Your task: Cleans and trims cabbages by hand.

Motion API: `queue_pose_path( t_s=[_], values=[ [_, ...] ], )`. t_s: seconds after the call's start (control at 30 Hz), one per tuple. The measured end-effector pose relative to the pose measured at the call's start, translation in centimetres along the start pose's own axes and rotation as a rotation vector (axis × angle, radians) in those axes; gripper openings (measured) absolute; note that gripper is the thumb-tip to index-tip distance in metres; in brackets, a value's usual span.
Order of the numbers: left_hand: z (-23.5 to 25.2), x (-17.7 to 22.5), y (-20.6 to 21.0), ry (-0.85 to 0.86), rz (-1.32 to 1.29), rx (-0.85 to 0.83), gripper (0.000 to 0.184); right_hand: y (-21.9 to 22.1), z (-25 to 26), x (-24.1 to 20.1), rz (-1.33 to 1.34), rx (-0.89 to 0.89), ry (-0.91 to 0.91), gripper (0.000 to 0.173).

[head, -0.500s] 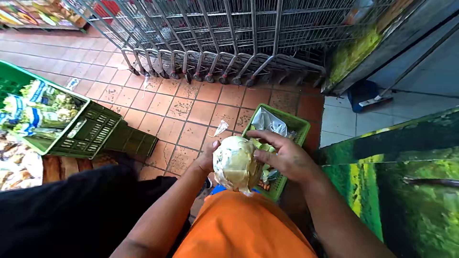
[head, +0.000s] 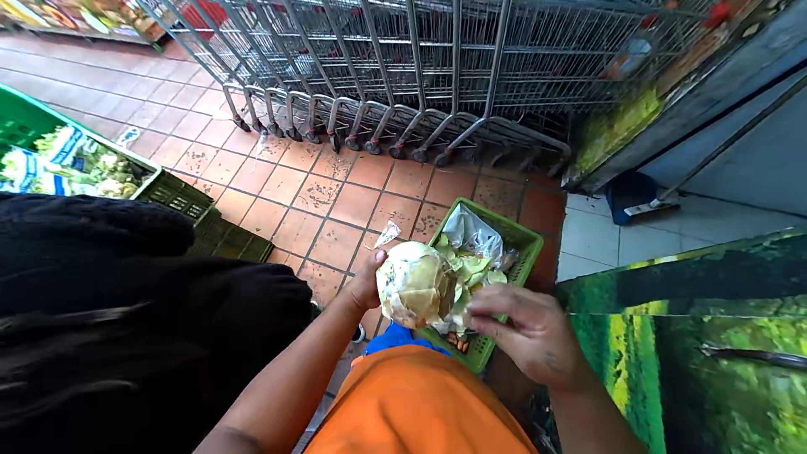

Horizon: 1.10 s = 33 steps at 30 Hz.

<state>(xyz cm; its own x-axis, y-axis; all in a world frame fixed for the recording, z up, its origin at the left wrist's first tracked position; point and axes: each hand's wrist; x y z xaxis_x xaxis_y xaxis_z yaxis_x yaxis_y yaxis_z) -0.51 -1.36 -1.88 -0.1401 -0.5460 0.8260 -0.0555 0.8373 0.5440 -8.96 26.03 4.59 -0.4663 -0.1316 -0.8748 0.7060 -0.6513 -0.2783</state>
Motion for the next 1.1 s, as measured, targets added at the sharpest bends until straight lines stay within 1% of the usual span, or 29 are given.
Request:
queue_pose_path(
  t_s=[0.1,0.17,0.23,0.3,0.33,0.37,0.4,0.47,0.5,0.57,0.67,0.7,0.77,0.83,0.9,1.0,1.1],
  values=[
    [-0.1,0.2,-0.3,0.03,-0.026,0.104,0.06,-0.6,-0.9,0.1,0.113,0.02,-0.01,0.013],
    [-0.3,0.2,-0.7,0.047,-0.053,0.135,0.061,-1.1,-1.0,0.4,0.073,0.063,0.044,0.012],
    [-0.5,0.1,-1.0,0.037,-0.037,0.178,0.067,-1.4,-0.7,1.2,-0.141,0.029,0.136,0.015],
    [-0.5,0.2,-1.2,0.011,-0.013,0.194,0.076,-1.3,-0.4,2.5,-0.427,-0.119,0.252,0.025],
    [-0.5,0.3,-1.2,-0.008,0.002,0.2,0.079,-1.1,-0.2,3.3,-0.55,-0.193,0.277,0.028],
    [-0.5,0.4,-1.2,-0.026,0.019,0.209,0.079,-0.9,0.1,4.0,-0.627,-0.229,0.277,0.027],
    [-0.4,0.5,-1.1,-0.043,0.046,0.222,0.078,-0.7,0.4,4.6,-0.663,-0.225,0.261,0.027],
    [-0.2,0.7,-1.1,-0.072,0.112,0.247,0.075,-0.6,1.2,5.1,-0.641,-0.15,0.231,0.032],
    [-0.1,0.7,-1.2,-0.083,0.143,0.255,0.071,-0.5,1.5,5.1,-0.615,-0.102,0.207,0.03],
    [0.1,0.5,-1.3,-0.115,0.188,0.26,0.065,-0.2,2.2,4.8,-0.571,-0.063,0.152,0.028],
    [0.5,0.5,-1.2,-0.149,0.23,0.257,0.057,1.3,3.1,4.1,-0.518,-0.133,0.046,0.037],
    [0.6,0.5,-1.1,-0.162,0.256,0.257,0.056,2.1,3.4,4.2,-0.532,-0.16,-0.002,0.038],
    [1.1,0.7,-1.1,-0.176,0.32,0.235,0.056,2.9,3.8,4.5,-0.589,-0.17,-0.065,0.034],
    [1.4,0.8,-1.2,-0.18,0.337,0.238,0.057,3.1,4.0,4.9,-0.609,-0.159,-0.078,0.023],
    [1.4,0.7,-1.3,-0.184,0.319,0.254,0.055,3.1,4.0,5.0,-0.611,-0.159,-0.09,0.015],
    [1.4,0.5,-1.3,-0.189,0.214,0.293,0.055,2.8,3.4,5.1,-0.619,-0.209,-0.14,0.014],
    [1.4,-0.1,-1.7,-0.189,0.047,0.326,0.061,2.4,2.1,5.2,-0.619,-0.284,-0.167,0.015]
  ],
)
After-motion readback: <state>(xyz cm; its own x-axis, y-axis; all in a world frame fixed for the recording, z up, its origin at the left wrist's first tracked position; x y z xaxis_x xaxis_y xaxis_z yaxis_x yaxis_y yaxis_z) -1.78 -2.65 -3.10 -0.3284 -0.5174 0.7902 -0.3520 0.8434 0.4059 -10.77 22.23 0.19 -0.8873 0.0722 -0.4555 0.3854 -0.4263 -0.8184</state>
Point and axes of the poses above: each hand's wrist, its own z-axis towards the middle knuckle, its own y-axis out of the palm, x = y × z, and after that the axes turned 3 degrees about -x, right-handed
